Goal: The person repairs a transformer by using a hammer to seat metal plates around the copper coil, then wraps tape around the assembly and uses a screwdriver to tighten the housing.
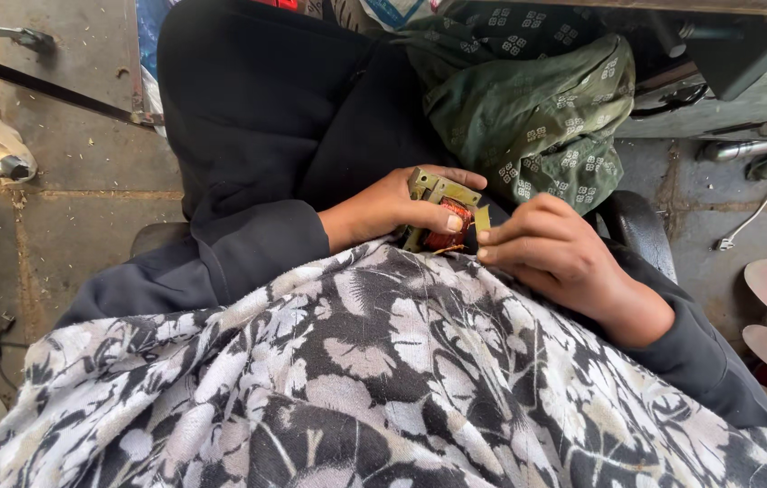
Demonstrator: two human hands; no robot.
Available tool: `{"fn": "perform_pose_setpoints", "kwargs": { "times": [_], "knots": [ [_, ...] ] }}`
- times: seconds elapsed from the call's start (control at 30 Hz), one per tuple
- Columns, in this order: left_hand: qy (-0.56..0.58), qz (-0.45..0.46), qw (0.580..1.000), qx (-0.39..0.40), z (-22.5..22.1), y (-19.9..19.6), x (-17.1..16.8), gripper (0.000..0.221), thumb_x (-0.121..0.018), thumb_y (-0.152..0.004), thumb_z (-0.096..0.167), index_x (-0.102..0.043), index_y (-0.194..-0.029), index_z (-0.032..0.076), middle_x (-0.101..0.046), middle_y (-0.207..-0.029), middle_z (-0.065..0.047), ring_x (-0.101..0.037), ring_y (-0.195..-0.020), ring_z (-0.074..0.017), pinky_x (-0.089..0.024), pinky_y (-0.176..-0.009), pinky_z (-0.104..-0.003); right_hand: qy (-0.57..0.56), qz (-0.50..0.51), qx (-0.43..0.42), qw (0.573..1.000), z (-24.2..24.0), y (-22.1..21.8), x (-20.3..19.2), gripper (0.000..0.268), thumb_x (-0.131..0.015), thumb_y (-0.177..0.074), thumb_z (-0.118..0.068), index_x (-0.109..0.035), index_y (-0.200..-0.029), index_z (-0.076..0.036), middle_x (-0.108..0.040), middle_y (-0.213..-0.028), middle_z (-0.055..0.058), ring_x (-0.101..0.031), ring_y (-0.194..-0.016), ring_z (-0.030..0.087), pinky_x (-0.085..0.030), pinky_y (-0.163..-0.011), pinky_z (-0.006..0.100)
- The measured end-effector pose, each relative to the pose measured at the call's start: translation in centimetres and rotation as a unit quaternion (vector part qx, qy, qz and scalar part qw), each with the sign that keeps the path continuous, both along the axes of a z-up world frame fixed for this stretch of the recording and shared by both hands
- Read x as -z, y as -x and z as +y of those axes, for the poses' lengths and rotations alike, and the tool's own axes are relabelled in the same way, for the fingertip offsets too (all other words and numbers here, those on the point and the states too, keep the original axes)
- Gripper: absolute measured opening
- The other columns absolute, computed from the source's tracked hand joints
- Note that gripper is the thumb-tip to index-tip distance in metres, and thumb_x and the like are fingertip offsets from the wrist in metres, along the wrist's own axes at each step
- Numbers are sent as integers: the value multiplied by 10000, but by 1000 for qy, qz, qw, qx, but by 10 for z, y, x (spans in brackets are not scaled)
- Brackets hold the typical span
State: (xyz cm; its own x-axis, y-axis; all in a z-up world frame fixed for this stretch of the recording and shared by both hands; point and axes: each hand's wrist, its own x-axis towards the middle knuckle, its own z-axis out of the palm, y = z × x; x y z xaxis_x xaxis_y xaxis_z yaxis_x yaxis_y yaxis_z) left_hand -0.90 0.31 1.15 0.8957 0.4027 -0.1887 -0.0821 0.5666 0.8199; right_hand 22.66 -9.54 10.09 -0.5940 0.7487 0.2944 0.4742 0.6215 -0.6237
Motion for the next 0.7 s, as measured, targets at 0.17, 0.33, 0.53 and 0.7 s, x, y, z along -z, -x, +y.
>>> {"fn": "perform_pose_setpoints", "kwargs": {
  "times": [0.17,0.33,0.53,0.7],
  "knots": [
    [69,-17,997,-4,7,-4,9,609,-755,-845,160,-598,-1400,-34,-715,-1188,-141,-699,-1085,-183,-549,-1004,-331,-20,-5,21,1000,17,3,5,257,-809,-825,-85,-738,-1071,-112,-676,-1152,37,-587,-1150,304,-480,-991,438],
    [27,-21,999,5,4,-2,5,624,-763,-833,165,-586,-1394,-45,-720,-1223,-128,-701,-1118,-179,-549,-1029,-321,13,-14,31,999,21,7,5,260,-804,-817,-78,-745,-1071,-80,-674,-1087,54,-646,-1068,276,-522,-923,414],
    [15,-10,999,36,-3,9,-6,684,-797,-815,133,-557,-1436,-24,-717,-1221,-118,-688,-1115,-171,-548,-1024,-324,-55,-32,-39,997,13,6,-5,263,-771,-813,-83,-753,-1073,-45,-705,-1077,83,-687,-1092,285,-585,-876,384],
    [20,-20,998,60,-3,11,-2,692,-801,-810,127,-552,-1440,-18,-712,-1234,-112,-686,-1130,-169,-556,-1034,-326,-53,-26,-46,997,5,3,2,268,-760,-824,-85,-749,-1086,-25,-709,-1087,95,-686,-1112,285,-595,-880,379]
  ]
}}
